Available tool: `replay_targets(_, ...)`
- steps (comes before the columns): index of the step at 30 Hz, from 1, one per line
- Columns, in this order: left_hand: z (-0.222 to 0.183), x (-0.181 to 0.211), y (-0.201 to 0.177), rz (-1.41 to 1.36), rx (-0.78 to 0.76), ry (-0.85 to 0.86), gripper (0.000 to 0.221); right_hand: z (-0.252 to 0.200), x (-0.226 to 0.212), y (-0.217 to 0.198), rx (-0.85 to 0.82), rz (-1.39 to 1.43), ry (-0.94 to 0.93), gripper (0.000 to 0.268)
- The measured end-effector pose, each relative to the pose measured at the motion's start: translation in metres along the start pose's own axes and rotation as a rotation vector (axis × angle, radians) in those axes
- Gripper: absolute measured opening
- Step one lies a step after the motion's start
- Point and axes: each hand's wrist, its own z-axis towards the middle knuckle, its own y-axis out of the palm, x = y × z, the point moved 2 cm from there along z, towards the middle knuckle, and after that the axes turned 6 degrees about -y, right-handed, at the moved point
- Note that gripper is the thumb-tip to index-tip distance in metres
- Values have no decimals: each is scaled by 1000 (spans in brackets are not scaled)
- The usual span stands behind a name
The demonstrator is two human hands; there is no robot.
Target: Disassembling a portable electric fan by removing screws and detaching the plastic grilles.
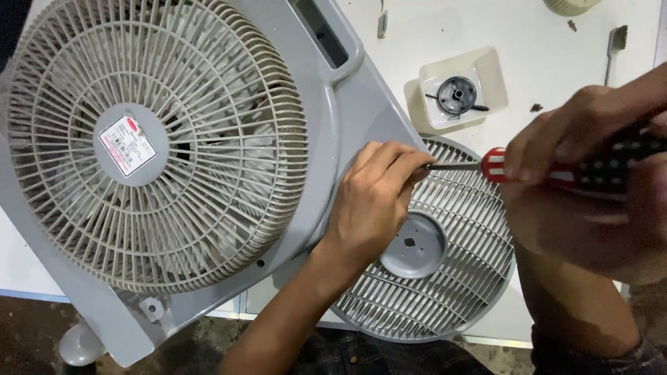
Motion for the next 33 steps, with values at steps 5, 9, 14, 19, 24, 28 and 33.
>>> replay_targets(5, -1, 4, -4, 52, 1, 28, 27, 3, -6, 4, -45, -8, -33, 31)
replay_targets(9, 1, 6, -7, 10, -27, 25, 19, 5, -11, 10, -108, -23, -76, 19)
replay_targets(14, 3, 7, -7, -1, -12, 8, 18, 8, -11, 21, -160, -33, -133, 13)
replay_targets(19, -2, 10, -13, 46, -30, 7, 34, 63, 16, -17, -1081, 20, -366, 68)
replay_targets(24, -4, 10, -15, 127, -48, 18, 32, 26, 14, 38, -113, -78, -459, 11)
replay_targets(28, -6, 9, -17, 150, -27, 34, 28, 36, 11, 20, -445, -108, -303, 12)
replay_targets(33, -7, 0, -17, 153, -46, 21, 33, 52, 26, 65, -264, -53, -407, 10)
